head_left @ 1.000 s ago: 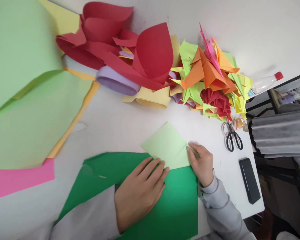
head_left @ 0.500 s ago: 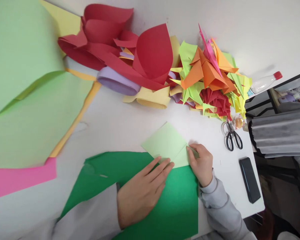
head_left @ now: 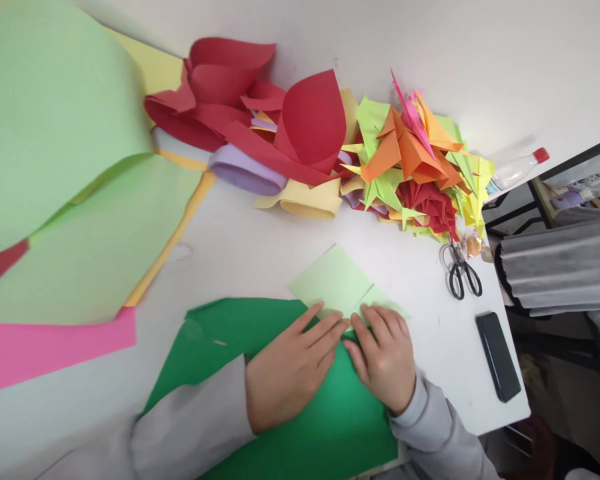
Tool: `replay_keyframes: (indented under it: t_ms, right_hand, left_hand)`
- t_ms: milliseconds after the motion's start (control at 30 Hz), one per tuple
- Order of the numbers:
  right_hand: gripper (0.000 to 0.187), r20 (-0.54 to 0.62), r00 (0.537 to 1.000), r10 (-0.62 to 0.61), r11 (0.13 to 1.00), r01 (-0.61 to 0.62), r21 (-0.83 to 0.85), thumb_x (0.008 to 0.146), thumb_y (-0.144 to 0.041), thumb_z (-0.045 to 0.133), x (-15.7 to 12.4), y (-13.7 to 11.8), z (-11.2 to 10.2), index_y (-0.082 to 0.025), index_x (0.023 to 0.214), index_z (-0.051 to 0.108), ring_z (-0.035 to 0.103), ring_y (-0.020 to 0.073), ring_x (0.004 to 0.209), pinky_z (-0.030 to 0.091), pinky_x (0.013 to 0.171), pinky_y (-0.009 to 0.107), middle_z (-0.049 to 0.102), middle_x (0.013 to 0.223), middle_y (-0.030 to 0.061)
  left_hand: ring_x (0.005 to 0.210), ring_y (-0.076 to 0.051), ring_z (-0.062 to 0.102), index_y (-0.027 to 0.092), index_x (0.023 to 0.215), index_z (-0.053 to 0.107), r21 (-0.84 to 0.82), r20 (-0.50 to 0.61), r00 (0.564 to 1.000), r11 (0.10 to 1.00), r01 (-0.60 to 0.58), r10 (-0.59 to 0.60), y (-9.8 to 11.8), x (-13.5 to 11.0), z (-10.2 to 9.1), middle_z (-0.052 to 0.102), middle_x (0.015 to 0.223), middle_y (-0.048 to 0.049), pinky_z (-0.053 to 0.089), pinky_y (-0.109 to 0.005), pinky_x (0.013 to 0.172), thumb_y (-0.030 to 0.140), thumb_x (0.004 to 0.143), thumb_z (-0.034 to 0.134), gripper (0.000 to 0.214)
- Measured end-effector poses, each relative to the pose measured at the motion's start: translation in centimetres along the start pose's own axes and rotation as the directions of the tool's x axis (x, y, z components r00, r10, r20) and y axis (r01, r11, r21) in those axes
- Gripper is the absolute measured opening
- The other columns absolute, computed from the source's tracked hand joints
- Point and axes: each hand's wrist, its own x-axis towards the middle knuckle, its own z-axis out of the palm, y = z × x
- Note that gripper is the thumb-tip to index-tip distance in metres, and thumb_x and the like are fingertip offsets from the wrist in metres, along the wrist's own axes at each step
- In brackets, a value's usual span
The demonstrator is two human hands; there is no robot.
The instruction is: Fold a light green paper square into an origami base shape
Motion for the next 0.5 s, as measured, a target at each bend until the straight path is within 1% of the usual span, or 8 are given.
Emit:
replay_keyframes:
  t_ms: [67,200,267,367,433,500]
  right_hand:
    - [0.031,-0.002,1.000,0.004,1.000,-0.004,0.012,0.086,-0.027,0.058,-0.29,-0.14,0.27,-0.016,0.116,0.061,0.054,0.0273,0.109,0.045,0.090,0.044,0.063,0.117,0.0129]
    - [0.028,0.003,1.000,0.027,0.999,-0.027,0.020,0.089,-0.026,0.054,-0.41,0.26,0.52,-0.019,0.115,0.062,0.054,0.0261,0.107,0.047,0.089,0.043,0.062,0.119,0.0114]
    - [0.030,0.019,0.999,0.047,0.999,-0.047,0.008,0.090,-0.029,0.052,-0.36,0.37,0.56,-0.018,0.116,0.061,0.053,0.0270,0.109,0.046,0.090,0.044,0.059,0.125,0.0122]
    - [0.038,0.053,0.995,0.087,0.996,-0.086,-0.016,0.091,-0.038,0.050,-0.17,0.34,0.60,-0.015,0.120,0.057,0.051,0.0288,0.111,0.045,0.091,0.044,0.052,0.134,0.0142]
    - [0.042,0.074,0.990,0.117,0.993,-0.115,-0.028,0.090,-0.043,0.049,0.01,0.31,0.61,-0.015,0.121,0.056,0.051,0.0293,0.110,0.043,0.091,0.045,0.051,0.136,0.0136]
    - [0.041,0.083,0.987,0.140,0.990,-0.138,-0.037,0.091,-0.044,0.048,0.16,0.31,0.59,-0.017,0.120,0.056,0.049,0.0299,0.111,0.042,0.091,0.046,0.051,0.137,0.0119]
  left_hand:
    - [0.119,-0.027,0.048,0.014,0.094,0.071,0.000,-0.008,1.000,1.000,0.002,-0.002,-0.08,-0.01,0.10,0.063,0.123,-0.0118,0.023,-0.052,0.111,0.020,0.086,0.048,0.026]
    - [0.118,-0.027,0.048,0.013,0.093,0.071,0.013,-0.032,0.999,1.000,-0.014,0.015,-0.18,-0.03,0.20,0.064,0.121,-0.0117,0.023,-0.051,0.110,0.016,0.084,0.046,0.027]
    - [0.119,-0.028,0.048,0.012,0.095,0.070,0.019,-0.024,1.000,1.000,-0.018,0.018,-0.20,-0.05,0.24,0.062,0.123,-0.0135,0.023,-0.052,0.110,0.015,0.083,0.045,0.028]
    - [0.121,-0.028,0.047,0.011,0.099,0.069,0.018,-0.007,1.000,1.000,-0.013,0.013,-0.16,-0.09,0.34,0.061,0.125,-0.0152,0.024,-0.052,0.109,0.015,0.083,0.044,0.030]
    - [0.121,-0.028,0.047,0.011,0.101,0.069,0.021,-0.002,1.000,1.000,-0.005,0.005,-0.12,-0.11,0.41,0.060,0.126,-0.0152,0.025,-0.052,0.108,0.015,0.083,0.043,0.031]
    - [0.121,-0.028,0.047,0.011,0.100,0.069,0.024,-0.009,1.000,1.000,-0.003,0.003,-0.07,-0.13,0.46,0.060,0.126,-0.0150,0.026,-0.051,0.107,0.015,0.084,0.042,0.032]
